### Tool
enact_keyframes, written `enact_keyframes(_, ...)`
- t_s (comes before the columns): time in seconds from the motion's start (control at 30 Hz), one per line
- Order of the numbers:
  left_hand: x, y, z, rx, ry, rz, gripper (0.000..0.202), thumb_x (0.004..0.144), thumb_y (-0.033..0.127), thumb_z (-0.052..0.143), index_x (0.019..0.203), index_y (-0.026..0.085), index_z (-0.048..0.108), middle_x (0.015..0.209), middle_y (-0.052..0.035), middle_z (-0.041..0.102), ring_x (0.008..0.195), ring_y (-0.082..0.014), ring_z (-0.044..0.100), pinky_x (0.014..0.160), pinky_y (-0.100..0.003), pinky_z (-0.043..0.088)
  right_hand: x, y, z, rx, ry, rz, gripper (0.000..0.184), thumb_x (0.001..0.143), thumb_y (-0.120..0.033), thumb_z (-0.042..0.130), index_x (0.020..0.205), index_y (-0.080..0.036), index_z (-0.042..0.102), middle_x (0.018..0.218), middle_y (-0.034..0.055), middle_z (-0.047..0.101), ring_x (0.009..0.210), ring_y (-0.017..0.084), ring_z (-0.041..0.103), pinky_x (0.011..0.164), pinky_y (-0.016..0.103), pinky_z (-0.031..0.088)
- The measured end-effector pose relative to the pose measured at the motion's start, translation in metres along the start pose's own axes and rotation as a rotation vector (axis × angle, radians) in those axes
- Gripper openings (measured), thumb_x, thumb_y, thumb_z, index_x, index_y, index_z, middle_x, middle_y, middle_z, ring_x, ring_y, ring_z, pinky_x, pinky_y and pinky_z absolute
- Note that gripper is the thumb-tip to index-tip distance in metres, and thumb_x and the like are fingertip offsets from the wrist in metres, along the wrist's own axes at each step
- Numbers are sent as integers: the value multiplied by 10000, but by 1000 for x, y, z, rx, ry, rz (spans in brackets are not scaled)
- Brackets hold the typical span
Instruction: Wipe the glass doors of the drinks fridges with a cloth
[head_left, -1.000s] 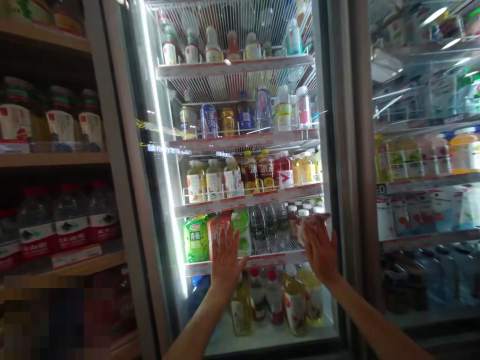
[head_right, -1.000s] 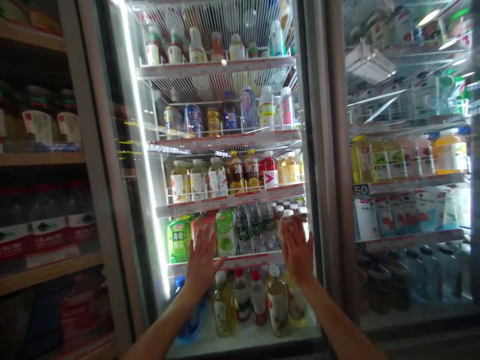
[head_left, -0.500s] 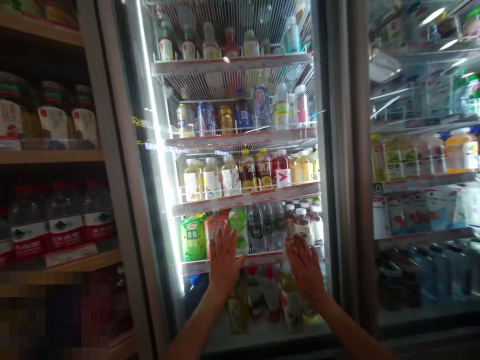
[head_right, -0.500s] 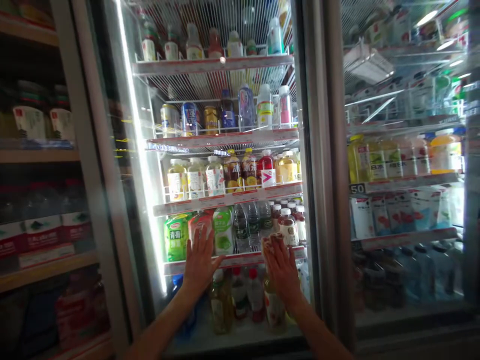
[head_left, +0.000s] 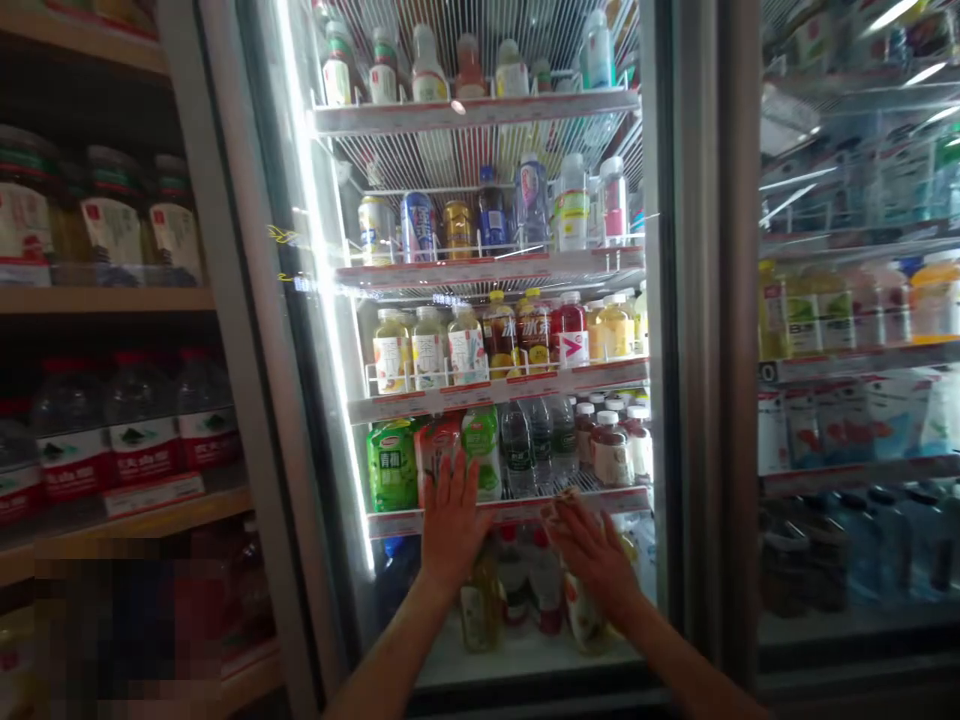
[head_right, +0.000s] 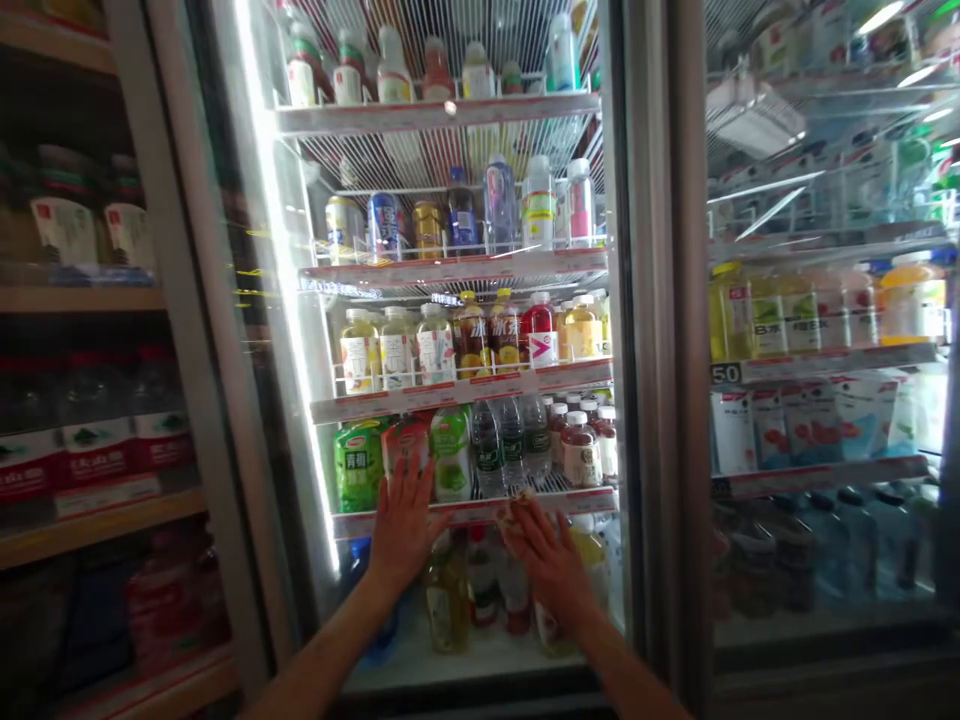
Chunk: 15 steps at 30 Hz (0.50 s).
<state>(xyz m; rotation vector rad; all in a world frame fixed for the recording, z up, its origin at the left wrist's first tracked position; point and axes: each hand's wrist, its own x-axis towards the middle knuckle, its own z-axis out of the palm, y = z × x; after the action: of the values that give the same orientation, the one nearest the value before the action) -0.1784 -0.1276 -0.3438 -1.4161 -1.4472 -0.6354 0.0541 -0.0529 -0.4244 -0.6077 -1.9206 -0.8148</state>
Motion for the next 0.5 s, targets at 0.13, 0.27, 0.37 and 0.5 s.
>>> enact_keyframes(0.13,-6,-2,2,-11,-52,12,699,798,417,567,1400,178,305,1467,-130,294,1384,-298,169,1085,-522,247,-24,37,-10,-137,72,249,572,860,-112,412,1403,-262,313,1487,83,250,1388,226,186,1107,488,166)
enact_keyframes(0.27,-8,-1,4,-14,-38,7,746,789,421,575,1415,162,264,1469,-136,285,1392,-302,127,1086,-538,233,-18,16,-2,-116,97,292,589,873,-135,404,1429,-251,250,1498,93,206,1385,250,191,1093,492,198)
enact_keyframes(0.37,-8,-3,4,-12,-33,13,761,784,426,580,1419,167,251,1470,-132,285,1394,-293,128,1080,-525,258,-4,1,3,-6,42,129,541,875,-163,422,1392,-295,333,1469,43,301,1377,228,224,1111,465,180)
enact_keyframes(0.5,-9,-5,3,6,-18,35,741,782,387,591,1412,165,270,1475,-129,277,1396,-293,109,1074,-523,270,-5,34,-6,-97,94,235,569,883,-151,405,1420,-284,269,1489,59,248,1373,234,236,1108,497,165)
